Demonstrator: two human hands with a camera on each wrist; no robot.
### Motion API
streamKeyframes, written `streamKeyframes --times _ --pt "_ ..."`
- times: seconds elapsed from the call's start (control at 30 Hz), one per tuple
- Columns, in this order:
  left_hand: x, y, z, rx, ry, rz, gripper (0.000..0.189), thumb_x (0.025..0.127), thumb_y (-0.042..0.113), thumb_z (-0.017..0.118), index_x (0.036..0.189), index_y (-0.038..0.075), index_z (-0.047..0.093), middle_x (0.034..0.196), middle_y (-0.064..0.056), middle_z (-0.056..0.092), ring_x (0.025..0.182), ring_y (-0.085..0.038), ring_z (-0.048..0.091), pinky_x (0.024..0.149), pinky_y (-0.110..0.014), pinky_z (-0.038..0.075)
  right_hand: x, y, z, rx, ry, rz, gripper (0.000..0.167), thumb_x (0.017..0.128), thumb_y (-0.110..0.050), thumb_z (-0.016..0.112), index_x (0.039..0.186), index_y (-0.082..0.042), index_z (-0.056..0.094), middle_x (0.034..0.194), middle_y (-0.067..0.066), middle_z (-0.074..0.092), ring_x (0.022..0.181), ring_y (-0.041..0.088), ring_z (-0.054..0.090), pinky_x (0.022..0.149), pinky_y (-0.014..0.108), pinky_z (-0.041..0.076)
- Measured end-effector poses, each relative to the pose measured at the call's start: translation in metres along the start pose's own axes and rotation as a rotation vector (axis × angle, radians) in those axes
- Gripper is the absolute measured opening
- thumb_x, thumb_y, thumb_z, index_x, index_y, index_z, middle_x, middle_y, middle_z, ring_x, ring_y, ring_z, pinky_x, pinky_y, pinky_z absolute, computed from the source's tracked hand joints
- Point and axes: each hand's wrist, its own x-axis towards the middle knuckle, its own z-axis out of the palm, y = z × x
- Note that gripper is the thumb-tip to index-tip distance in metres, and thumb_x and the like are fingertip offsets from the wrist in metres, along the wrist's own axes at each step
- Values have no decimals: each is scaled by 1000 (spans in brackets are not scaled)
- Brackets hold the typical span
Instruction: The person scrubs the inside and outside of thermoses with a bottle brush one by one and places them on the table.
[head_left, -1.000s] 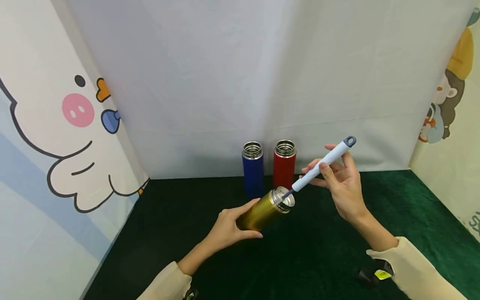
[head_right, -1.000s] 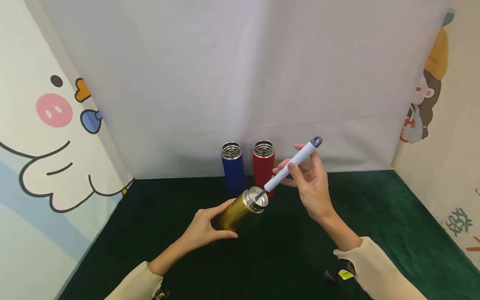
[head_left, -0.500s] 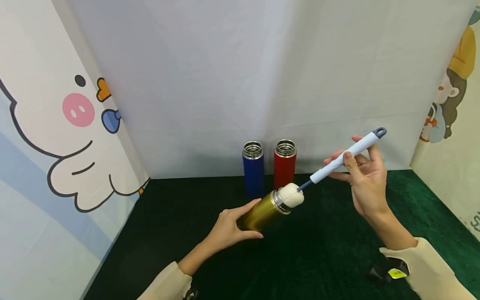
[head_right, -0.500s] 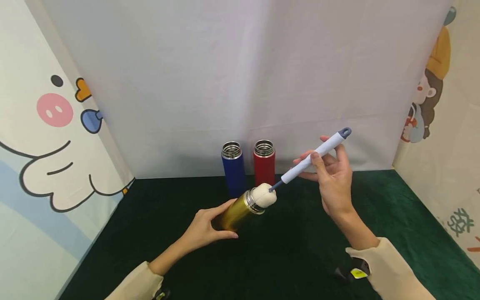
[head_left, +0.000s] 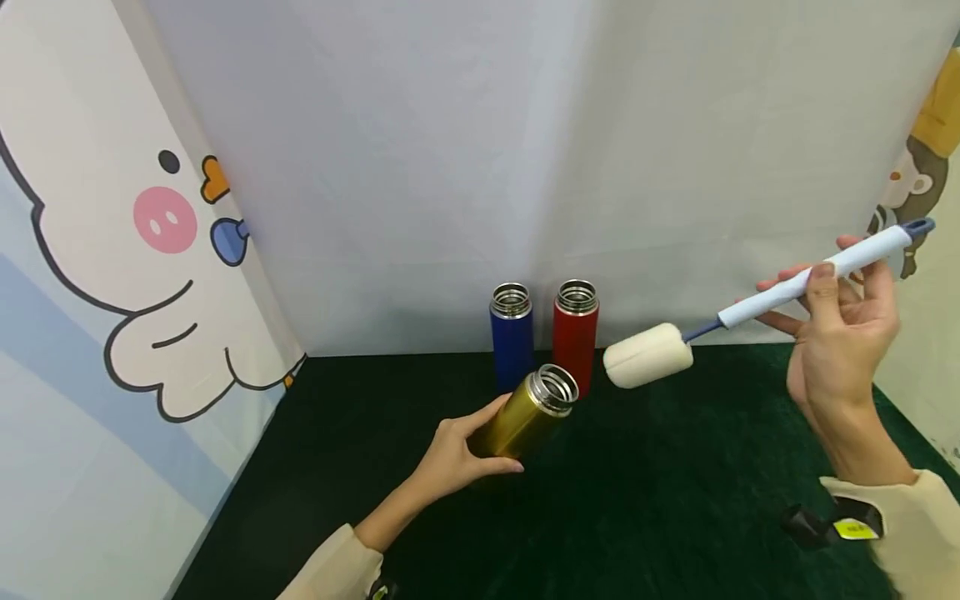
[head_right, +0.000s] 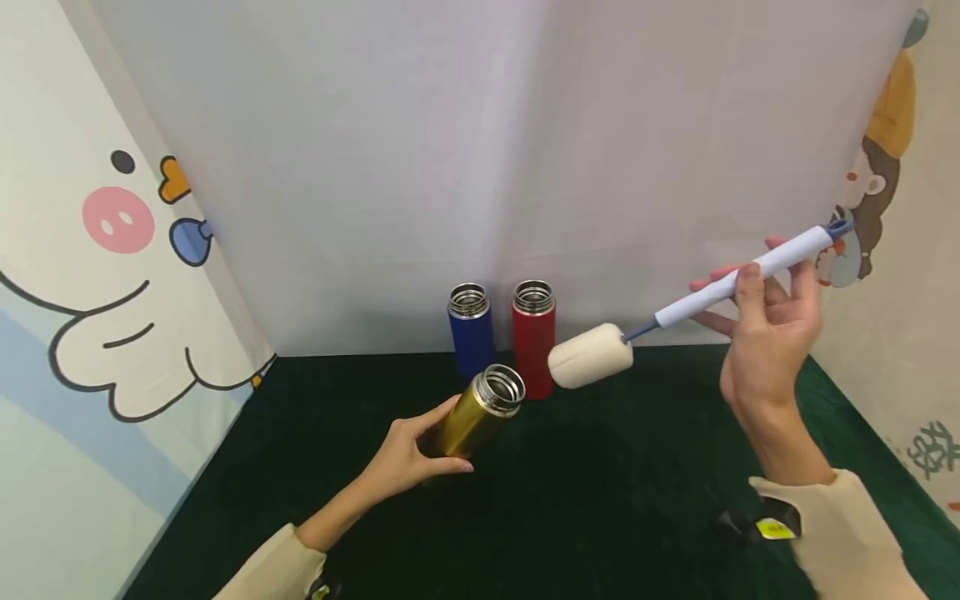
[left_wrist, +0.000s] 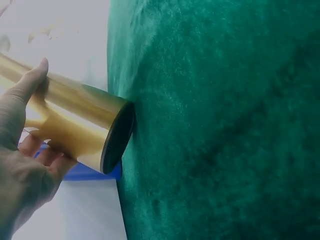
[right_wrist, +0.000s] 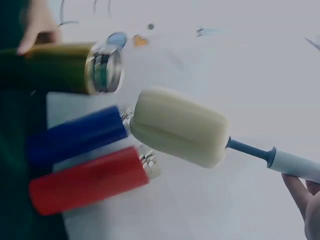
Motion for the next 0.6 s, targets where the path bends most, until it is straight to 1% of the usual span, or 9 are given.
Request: streamKeyframes --times 0.07,0.1,0.2,0.3,0.4,0.5,0.6 --pt "0 -1 -1 -18 17 -9 87 80 27 89 155 21 46 142 -10 64 116 -23 69 99 -43 58 2 -2 -7 -47 -4 -4 37 100 -2 59 135 3 48 90 19 70 74 26 78 61 35 63" --pt "0 -1 -1 -19 18 -11 87 80 28 89 155 21 45 142 -10 65 115 -23 69 99 -42 58 1 -1 -10 -52 -18 6 37 100 -1 58 135 4 47 90 18 71 74 26 78 60 35 62" --pt "0 -2 -1 0 23 -2 87 80 29 89 155 23 46 140 -10 66 112 -22 69 96 -40 59 -7 7 -11 -26 -46 56 34 100 4 56 133 4 48 90 18 72 75 27 78 59 37 62" --pt "1 -1 0 21 27 6 87 79 30 89 155 24 46 138 -9 67 111 -21 70 94 -39 59 -15 15 -9 -57 -70 88 32 101 5 54 132 3 49 91 16 73 77 25 78 59 35 62" --pt "2 0 3 34 26 15 87 79 32 89 155 24 46 138 -9 67 110 -21 70 93 -38 59 -22 17 -6 -86 -96 109 32 101 6 53 132 2 50 91 15 75 77 24 78 60 34 63" --pt "2 1 4 47 28 23 87 79 33 89 155 24 46 138 -9 67 109 -21 70 93 -37 59 -27 18 -2 -85 -117 117 32 101 7 53 132 3 51 91 15 75 76 24 78 59 34 63" --pt "-1 1 3 65 48 24 88 78 33 90 154 24 47 137 -9 68 109 -21 71 91 -37 60 -31 20 3 -63 -147 138 30 102 7 50 131 3 49 91 15 75 76 24 78 60 34 63"
